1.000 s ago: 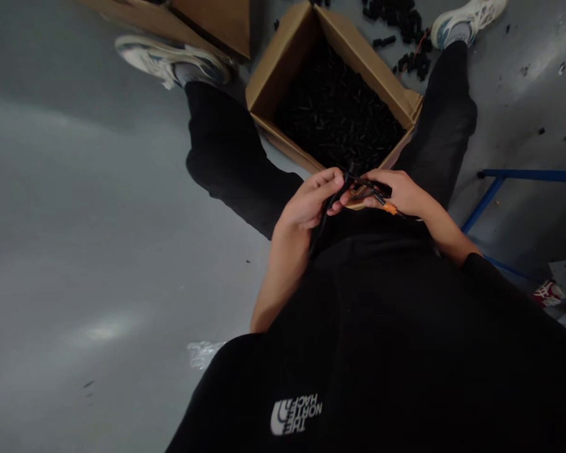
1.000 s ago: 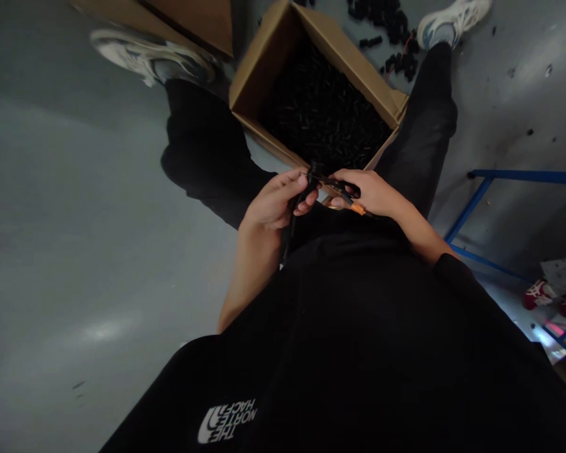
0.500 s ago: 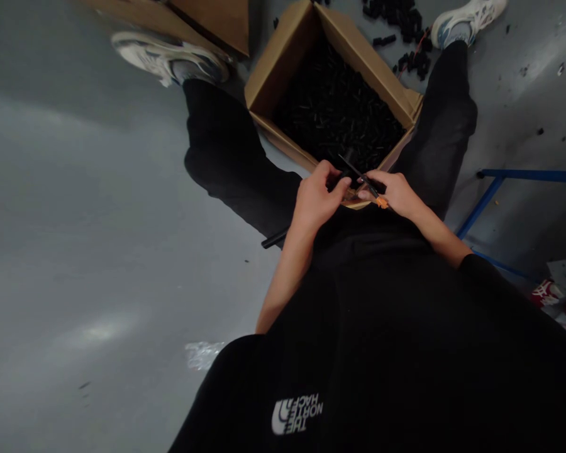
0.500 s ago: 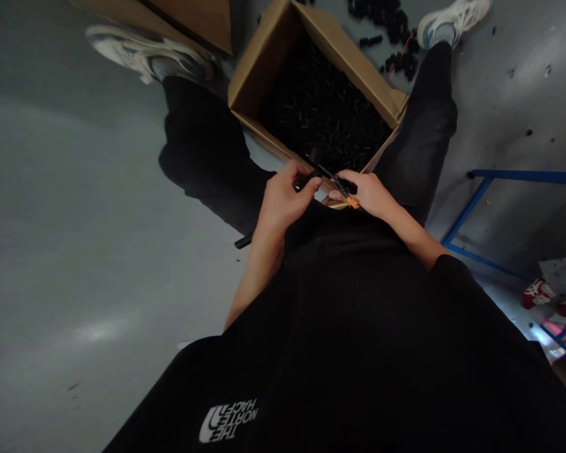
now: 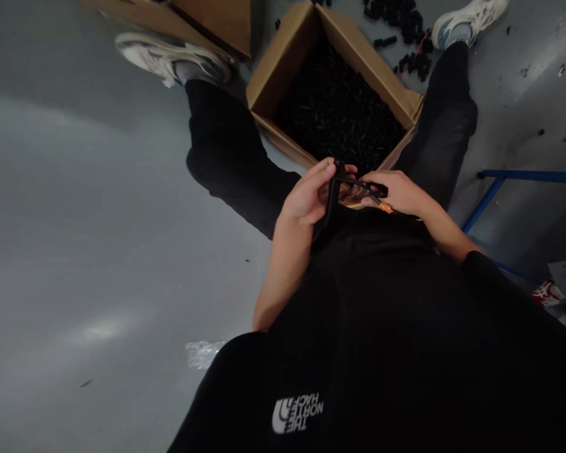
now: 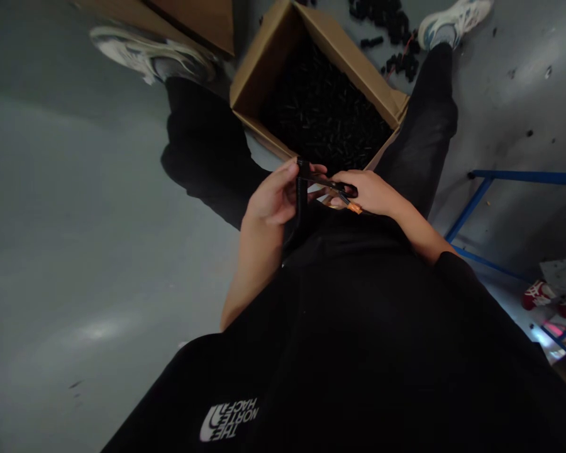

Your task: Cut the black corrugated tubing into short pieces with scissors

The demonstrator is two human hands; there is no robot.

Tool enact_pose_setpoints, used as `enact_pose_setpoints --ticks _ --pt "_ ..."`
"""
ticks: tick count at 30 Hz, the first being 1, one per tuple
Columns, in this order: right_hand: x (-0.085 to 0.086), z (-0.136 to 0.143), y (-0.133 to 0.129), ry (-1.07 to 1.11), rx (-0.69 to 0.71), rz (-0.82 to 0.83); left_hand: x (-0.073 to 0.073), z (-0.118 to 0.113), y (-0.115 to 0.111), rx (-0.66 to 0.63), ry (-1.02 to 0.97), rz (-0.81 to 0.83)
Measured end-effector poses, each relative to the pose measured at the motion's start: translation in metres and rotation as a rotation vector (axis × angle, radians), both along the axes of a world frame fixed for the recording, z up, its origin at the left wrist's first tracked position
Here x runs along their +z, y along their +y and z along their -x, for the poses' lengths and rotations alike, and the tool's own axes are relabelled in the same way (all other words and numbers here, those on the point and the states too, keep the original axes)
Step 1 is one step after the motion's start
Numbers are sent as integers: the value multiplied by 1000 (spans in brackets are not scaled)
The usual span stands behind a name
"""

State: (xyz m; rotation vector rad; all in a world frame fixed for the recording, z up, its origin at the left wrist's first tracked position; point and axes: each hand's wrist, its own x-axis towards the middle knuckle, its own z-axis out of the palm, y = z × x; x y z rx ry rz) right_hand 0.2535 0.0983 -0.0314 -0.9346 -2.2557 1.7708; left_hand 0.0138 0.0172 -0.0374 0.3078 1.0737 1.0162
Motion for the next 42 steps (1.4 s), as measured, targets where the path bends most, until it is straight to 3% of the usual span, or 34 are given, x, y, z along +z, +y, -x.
enact_pose_setpoints --ticks 7,13,15,21,24,27,35,38,42 --pt "-7 -3 -8 -3 -133 56 3 4 -5 -11 204 -4" --pt "-16 -3 -7 95 -42 -90 23 -3 -3 -263 -98 -33" --pt "-14 -4 -5 114 -41 -135 27 -4 -1 -274 -115 -56" --pt "-7 -9 -3 88 -35 -69 35 1 -2 -241 134 -127" --pt "-9 -5 -4 74 -17 -121 37 0 -3 -264 168 -131" --pt "-11 0 -8 64 -13 -173 35 2 -2 -302 198 -129" --pt "-9 -1 -17 -8 -72 -89 23 7 -4 -313 383 -186" --pt "-8 1 -17 -112 -79 -118 20 -1 -6 -295 561 -207" --pt "-6 2 -18 -127 -117 -65 21 -6 -10 -165 873 -195"
